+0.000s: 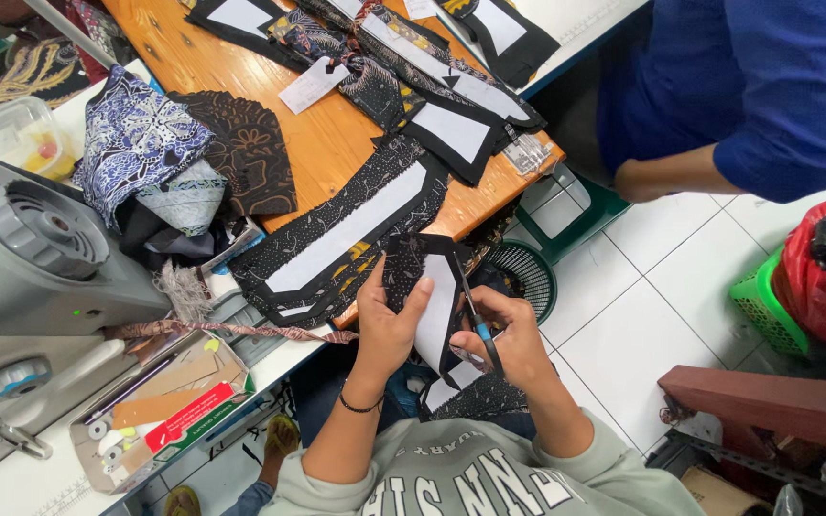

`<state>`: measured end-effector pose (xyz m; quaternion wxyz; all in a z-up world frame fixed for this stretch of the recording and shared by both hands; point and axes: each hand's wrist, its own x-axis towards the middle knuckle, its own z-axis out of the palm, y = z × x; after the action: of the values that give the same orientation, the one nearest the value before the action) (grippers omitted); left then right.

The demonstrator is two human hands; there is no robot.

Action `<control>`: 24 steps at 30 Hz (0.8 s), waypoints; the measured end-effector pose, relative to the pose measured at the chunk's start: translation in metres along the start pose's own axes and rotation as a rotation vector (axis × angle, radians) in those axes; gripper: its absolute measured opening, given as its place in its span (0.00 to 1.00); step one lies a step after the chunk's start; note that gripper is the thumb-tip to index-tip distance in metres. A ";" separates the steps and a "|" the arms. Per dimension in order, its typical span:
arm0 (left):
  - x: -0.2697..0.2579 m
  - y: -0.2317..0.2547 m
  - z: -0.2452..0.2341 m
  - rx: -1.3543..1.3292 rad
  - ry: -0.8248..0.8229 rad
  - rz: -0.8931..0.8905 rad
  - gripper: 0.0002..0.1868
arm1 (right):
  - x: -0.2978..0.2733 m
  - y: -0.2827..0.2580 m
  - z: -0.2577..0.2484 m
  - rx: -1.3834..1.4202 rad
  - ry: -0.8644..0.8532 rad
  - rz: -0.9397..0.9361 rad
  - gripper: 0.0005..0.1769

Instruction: The person uses scissors to cut a piece of patterned black fabric along a white paper template. The person holds the fabric and template with one hand and cuts with the other, then places the cut piece on the table.

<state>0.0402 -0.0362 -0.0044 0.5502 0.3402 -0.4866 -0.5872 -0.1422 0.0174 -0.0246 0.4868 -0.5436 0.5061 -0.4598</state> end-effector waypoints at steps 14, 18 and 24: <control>-0.001 -0.001 0.003 -0.002 0.011 -0.006 0.17 | 0.000 0.005 0.002 0.026 0.034 -0.019 0.26; 0.000 -0.001 0.002 -0.005 0.011 -0.003 0.18 | 0.001 0.009 0.002 0.043 0.030 -0.059 0.24; -0.001 -0.004 0.002 -0.002 0.020 -0.027 0.17 | 0.001 0.011 0.002 0.074 0.034 -0.018 0.23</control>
<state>0.0377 -0.0353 -0.0074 0.5472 0.3523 -0.4758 -0.5917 -0.1416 0.0164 -0.0356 0.4937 -0.5218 0.4922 -0.4917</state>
